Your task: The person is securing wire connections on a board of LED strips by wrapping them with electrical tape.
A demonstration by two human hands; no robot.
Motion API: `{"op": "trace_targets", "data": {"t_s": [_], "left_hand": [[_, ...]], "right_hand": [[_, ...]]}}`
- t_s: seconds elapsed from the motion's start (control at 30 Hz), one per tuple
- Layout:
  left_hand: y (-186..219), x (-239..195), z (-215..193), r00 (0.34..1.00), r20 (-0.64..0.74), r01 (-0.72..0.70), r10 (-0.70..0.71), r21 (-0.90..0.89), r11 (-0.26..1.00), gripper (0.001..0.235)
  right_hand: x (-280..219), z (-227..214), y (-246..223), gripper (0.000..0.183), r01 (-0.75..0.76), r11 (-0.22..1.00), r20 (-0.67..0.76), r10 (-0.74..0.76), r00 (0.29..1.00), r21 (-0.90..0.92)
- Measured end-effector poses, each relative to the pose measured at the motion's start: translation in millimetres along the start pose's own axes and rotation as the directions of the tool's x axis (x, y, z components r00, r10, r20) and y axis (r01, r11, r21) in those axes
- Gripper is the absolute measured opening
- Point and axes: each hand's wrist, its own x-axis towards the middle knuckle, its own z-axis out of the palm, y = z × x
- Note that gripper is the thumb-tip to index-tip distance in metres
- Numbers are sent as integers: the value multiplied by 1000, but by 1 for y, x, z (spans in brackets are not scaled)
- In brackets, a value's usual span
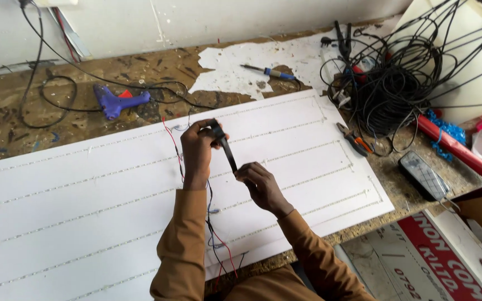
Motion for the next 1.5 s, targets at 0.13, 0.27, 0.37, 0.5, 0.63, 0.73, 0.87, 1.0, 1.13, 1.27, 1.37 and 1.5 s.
{"op": "trace_targets", "data": {"t_s": [0.13,0.27,0.37,0.5,0.63,0.73,0.87,1.0,1.13,1.27,1.37,1.5], "left_hand": [[29,-7,5,994,44,-109,104,124,986,9],[43,-8,5,921,153,-389,358,317,865,7],[44,-14,9,875,248,-484,416,428,763,9],[47,-21,22,849,322,-526,420,433,732,5],[50,-21,19,859,267,-512,436,421,749,10],[42,-27,8,829,218,-559,515,382,736,12],[30,-28,0,830,198,-557,521,350,753,20],[32,-46,-1,899,225,-431,377,298,852,17],[16,-43,-4,932,255,-328,258,287,900,18],[3,-35,-17,909,403,-222,109,243,944,31],[-17,-27,-24,927,360,-252,104,392,885,31],[-48,-20,-25,977,16,-199,211,413,889,13]], "right_hand": [[-14,-7,-14,12,-208,924,-87,248,965,322],[-20,-10,8,54,-312,538,-182,677,713,783],[17,-25,-10,66,-303,711,-271,571,775,634],[81,-33,-46,104,-211,864,-120,295,948,457],[93,-14,-23,73,-202,765,-112,336,935,612],[89,-2,-19,68,-193,741,-105,335,936,643],[83,9,-12,50,-198,790,-127,328,936,581],[52,23,17,30,-305,759,-55,407,912,575],[40,29,42,23,-351,655,39,441,897,669],[50,20,14,17,-431,768,55,463,885,474],[51,21,15,17,-453,858,79,448,891,243],[58,35,17,26,-306,950,28,305,952,62]]}}
